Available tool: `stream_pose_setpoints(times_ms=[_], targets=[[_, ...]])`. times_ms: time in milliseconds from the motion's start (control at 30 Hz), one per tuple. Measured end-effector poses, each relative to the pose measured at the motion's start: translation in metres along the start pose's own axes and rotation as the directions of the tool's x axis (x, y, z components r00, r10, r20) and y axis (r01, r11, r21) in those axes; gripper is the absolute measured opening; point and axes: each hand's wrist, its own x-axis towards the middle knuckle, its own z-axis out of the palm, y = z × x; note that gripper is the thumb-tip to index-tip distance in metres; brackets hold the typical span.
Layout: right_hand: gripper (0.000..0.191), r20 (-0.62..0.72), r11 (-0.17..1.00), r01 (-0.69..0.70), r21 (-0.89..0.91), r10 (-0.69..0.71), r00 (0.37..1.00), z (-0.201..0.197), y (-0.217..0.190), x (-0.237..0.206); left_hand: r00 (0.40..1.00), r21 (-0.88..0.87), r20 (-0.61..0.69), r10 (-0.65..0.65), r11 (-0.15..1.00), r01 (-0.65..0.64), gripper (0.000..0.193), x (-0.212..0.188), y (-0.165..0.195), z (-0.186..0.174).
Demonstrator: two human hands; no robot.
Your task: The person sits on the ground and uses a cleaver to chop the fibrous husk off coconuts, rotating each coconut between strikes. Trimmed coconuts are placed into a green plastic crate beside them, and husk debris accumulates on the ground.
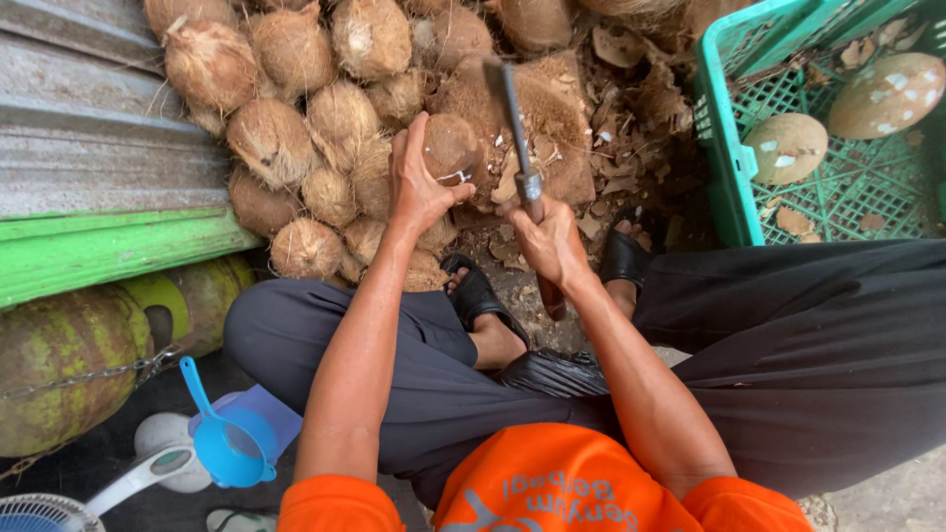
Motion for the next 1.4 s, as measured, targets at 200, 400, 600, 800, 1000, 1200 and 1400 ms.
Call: stream_pose_setpoints(times_ms=[200,400,600,800,1000,1200,1400], targets=[[0.029,0.106,0.951,-0.265,-0.16,0.284,0.953,0.017,0.018,0.013,0.999,-0.02,-0.048,-0.006,1.0,0.005,0.13,-0.004,0.001,0.002],[0.021,0.161,0.976,-0.208,-0.067,0.216,0.963,0.014,0.046,0.024,0.998,-0.052,-0.066,0.012,0.999,-0.016,0.122,-0.014,-0.001,-0.004],[0.034,0.186,0.972,0.05,-0.229,-0.006,0.983,-0.006,0.048,0.036,0.985,-0.144,-0.135,0.106,0.982,-0.125,0.121,-0.02,-0.003,-0.011],[0.031,0.251,0.994,-0.11,-0.012,0.11,0.962,-0.006,0.032,0.025,0.98,-0.158,-0.162,0.117,0.977,-0.143,0.115,-0.028,-0.003,-0.008],[0.033,0.225,0.902,-0.271,0.337,0.202,0.953,-0.007,0.012,0.01,0.868,0.343,-0.241,0.433,0.875,-0.341,0.131,-0.023,-0.018,0.002],[0.022,0.105,0.953,-0.292,0.075,0.284,0.953,-0.013,0.014,0.011,0.927,0.127,-0.112,0.357,0.931,-0.343,0.125,-0.02,-0.019,-0.002],[0.036,0.145,0.967,-0.131,-0.218,0.165,0.976,-0.005,0.035,0.011,0.96,-0.259,-0.04,-0.278,0.931,0.259,0.123,-0.021,-0.004,-0.008]])
